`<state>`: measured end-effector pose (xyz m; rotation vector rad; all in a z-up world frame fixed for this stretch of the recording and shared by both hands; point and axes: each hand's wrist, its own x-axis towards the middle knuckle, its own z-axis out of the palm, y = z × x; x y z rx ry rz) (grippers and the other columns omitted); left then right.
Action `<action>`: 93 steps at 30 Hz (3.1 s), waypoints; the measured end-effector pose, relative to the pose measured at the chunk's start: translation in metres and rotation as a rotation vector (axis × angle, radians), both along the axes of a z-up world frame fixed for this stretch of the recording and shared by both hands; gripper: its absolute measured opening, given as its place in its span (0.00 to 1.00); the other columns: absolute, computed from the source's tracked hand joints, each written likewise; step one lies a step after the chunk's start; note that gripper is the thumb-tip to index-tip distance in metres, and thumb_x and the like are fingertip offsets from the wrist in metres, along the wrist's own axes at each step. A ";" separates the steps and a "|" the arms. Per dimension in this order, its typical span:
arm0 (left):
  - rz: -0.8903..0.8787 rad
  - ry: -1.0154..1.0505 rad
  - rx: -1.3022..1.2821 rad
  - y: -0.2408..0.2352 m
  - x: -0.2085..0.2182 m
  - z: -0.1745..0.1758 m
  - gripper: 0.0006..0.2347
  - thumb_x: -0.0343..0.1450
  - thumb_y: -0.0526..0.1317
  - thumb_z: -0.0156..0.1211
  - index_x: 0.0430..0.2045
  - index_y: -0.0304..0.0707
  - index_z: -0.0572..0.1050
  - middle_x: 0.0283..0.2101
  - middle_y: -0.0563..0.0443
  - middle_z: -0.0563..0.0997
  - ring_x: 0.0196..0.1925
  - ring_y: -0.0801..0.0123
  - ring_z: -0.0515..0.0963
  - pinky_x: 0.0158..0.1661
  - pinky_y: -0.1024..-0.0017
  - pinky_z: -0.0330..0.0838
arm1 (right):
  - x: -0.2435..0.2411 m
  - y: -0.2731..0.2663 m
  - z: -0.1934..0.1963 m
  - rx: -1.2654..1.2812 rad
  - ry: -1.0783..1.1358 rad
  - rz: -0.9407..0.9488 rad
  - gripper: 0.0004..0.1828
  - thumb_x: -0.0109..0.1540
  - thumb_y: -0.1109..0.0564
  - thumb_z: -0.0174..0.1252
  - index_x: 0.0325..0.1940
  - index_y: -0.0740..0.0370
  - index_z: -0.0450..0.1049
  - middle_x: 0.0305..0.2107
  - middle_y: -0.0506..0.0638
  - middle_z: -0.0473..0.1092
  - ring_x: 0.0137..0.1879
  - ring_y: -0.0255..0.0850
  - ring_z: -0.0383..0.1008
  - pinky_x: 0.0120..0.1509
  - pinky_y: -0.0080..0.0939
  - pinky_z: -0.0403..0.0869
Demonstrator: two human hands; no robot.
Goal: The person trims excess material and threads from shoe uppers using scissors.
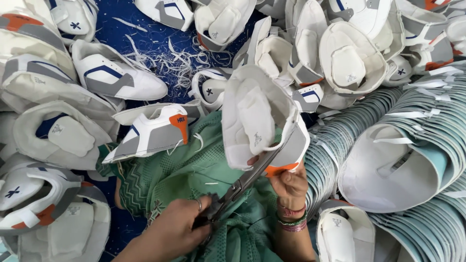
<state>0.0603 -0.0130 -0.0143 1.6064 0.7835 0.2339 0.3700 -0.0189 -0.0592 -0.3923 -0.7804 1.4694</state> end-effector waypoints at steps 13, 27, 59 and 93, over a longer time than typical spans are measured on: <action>-0.024 0.030 -0.062 0.018 0.002 0.032 0.22 0.58 0.37 0.68 0.46 0.33 0.74 0.31 0.44 0.84 0.35 0.59 0.86 0.39 0.69 0.78 | -0.001 -0.006 0.008 0.082 -0.230 -0.112 0.41 0.61 0.60 0.70 0.73 0.76 0.57 0.51 0.73 0.74 0.59 0.71 0.73 0.68 0.74 0.72; -0.054 0.076 -0.021 0.015 -0.003 0.010 0.14 0.62 0.38 0.66 0.35 0.31 0.71 0.20 0.40 0.74 0.24 0.51 0.80 0.28 0.60 0.72 | 0.027 -0.014 -0.054 -0.112 -0.030 -0.180 0.39 0.64 0.62 0.68 0.75 0.72 0.56 0.61 0.65 0.69 0.63 0.56 0.74 0.69 0.58 0.73; 0.195 -0.082 -0.208 0.005 0.005 0.005 0.17 0.63 0.28 0.57 0.48 0.33 0.75 0.40 0.48 0.88 0.41 0.72 0.90 0.42 0.74 0.81 | -0.011 -0.017 -0.015 -0.042 -0.881 -0.304 0.15 0.63 0.66 0.67 0.54 0.69 0.77 0.39 0.47 0.77 0.43 0.32 0.74 0.47 0.30 0.72; 0.258 -0.362 -0.559 0.012 0.000 -0.013 0.13 0.69 0.25 0.58 0.47 0.23 0.73 0.43 0.43 0.86 0.43 0.67 0.86 0.45 0.70 0.82 | -0.032 -0.002 0.033 0.200 -1.350 -0.252 0.11 0.58 0.63 0.69 0.45 0.61 0.80 0.38 0.50 0.79 0.43 0.42 0.81 0.48 0.40 0.77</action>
